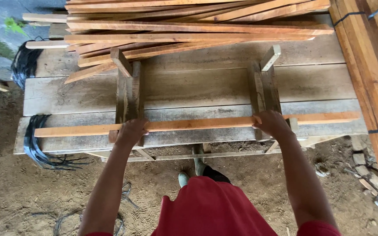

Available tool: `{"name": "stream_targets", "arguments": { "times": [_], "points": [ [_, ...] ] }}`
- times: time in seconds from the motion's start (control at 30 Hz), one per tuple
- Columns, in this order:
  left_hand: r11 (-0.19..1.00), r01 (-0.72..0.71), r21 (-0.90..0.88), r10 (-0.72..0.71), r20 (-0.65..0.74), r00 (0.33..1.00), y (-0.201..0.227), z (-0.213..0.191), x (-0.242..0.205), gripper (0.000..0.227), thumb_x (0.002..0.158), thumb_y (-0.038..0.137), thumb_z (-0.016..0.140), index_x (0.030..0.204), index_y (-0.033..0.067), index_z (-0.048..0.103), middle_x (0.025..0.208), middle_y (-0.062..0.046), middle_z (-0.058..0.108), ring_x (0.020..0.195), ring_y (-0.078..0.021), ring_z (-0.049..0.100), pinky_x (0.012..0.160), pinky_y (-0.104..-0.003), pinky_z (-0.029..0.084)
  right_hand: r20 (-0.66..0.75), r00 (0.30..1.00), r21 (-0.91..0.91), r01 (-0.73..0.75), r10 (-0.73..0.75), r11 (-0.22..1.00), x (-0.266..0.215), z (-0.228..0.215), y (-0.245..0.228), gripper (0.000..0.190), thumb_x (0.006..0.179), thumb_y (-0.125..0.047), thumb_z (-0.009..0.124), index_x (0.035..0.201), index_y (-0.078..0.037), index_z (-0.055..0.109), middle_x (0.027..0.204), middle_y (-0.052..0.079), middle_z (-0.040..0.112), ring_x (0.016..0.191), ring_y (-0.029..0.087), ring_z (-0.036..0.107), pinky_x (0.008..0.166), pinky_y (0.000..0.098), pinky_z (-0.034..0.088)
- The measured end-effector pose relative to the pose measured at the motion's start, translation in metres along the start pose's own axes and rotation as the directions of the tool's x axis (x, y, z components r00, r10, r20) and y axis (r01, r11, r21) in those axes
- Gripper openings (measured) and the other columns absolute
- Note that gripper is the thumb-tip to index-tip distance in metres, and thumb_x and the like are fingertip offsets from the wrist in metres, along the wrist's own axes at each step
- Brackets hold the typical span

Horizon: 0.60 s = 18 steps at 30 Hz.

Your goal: The person repeatedly picks up individual wooden planks from a pile and places them onto a wooden workbench. They handle the planks one by one, moving them from a disorganized stack to a more organized arrangement on the bench.

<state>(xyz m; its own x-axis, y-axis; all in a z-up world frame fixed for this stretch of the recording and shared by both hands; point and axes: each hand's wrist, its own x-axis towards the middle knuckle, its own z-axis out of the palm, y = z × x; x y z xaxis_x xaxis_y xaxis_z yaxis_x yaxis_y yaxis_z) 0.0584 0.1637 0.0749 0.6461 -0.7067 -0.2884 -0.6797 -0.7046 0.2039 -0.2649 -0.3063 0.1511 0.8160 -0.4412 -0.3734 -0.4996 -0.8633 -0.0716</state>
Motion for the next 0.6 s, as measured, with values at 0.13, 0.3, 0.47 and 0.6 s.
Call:
{"name": "stream_targets", "arguments": {
  "times": [0.13, 0.3, 0.47, 0.6],
  "points": [
    [0.998, -0.063, 0.007, 0.063, -0.096, 0.993, -0.008, 0.015, 0.003, 0.05, 0.085, 0.032, 0.078, 0.132, 0.0287, 0.062, 0.106, -0.014, 0.074, 0.104, -0.038, 0.074, 0.089, -0.052, 0.062, 0.022, 0.999, -0.001, 0.025, -0.025, 1.0, -0.005, -0.004, 0.006, 0.031, 0.088, -0.038, 0.074, 0.109, -0.015, 0.08, 0.104, 0.015, 0.08, 0.103, 0.04, 0.075, 0.096, 0.0516, 0.057],
    [0.989, -0.065, 0.132, 0.072, -0.048, 0.996, -0.035, 0.053, 0.018, 0.05, 0.091, 0.04, 0.071, 0.138, 0.0319, 0.056, 0.111, -0.01, 0.072, 0.108, -0.0342, 0.073, 0.091, -0.049, 0.061, 0.091, 0.995, 0.096, -0.059, 0.05, 0.994, -0.016, -0.025, 0.0, 0.032, 0.092, -0.042, 0.068, 0.11, -0.019, 0.082, 0.108, 0.01, 0.081, 0.104, 0.039, 0.075, 0.096, 0.0538, 0.055],
    [0.999, -0.001, 0.046, 0.001, -0.001, 1.0, -0.006, 0.015, 0.001, 0.044, 0.093, 0.039, 0.07, 0.134, 0.0257, 0.062, 0.114, -0.015, 0.074, 0.11, -0.0386, 0.072, 0.092, -0.053, 0.059, 0.057, 0.998, 0.089, -0.013, 0.008, 0.996, -0.007, 0.007, 0.008, 0.03, 0.094, -0.036, 0.069, 0.111, -0.013, 0.079, 0.105, 0.014, 0.081, 0.1, 0.038, 0.076, 0.095, 0.0518, 0.056],
    [0.996, -0.008, 0.088, 0.011, -0.036, 0.999, -0.012, 0.02, 0.009, 0.047, 0.086, 0.047, 0.075, 0.13, 0.033, 0.063, 0.114, -0.006, 0.073, 0.11, -0.0322, 0.072, 0.092, -0.048, 0.061, 0.016, 0.998, -0.066, 0.061, -0.06, 0.996, 0.004, 0.013, 0.015, 0.027, 0.087, -0.04, 0.074, 0.102, -0.018, 0.08, 0.101, 0.009, 0.08, 0.099, 0.036, 0.076, 0.091, 0.0518, 0.058]
  ]
}}
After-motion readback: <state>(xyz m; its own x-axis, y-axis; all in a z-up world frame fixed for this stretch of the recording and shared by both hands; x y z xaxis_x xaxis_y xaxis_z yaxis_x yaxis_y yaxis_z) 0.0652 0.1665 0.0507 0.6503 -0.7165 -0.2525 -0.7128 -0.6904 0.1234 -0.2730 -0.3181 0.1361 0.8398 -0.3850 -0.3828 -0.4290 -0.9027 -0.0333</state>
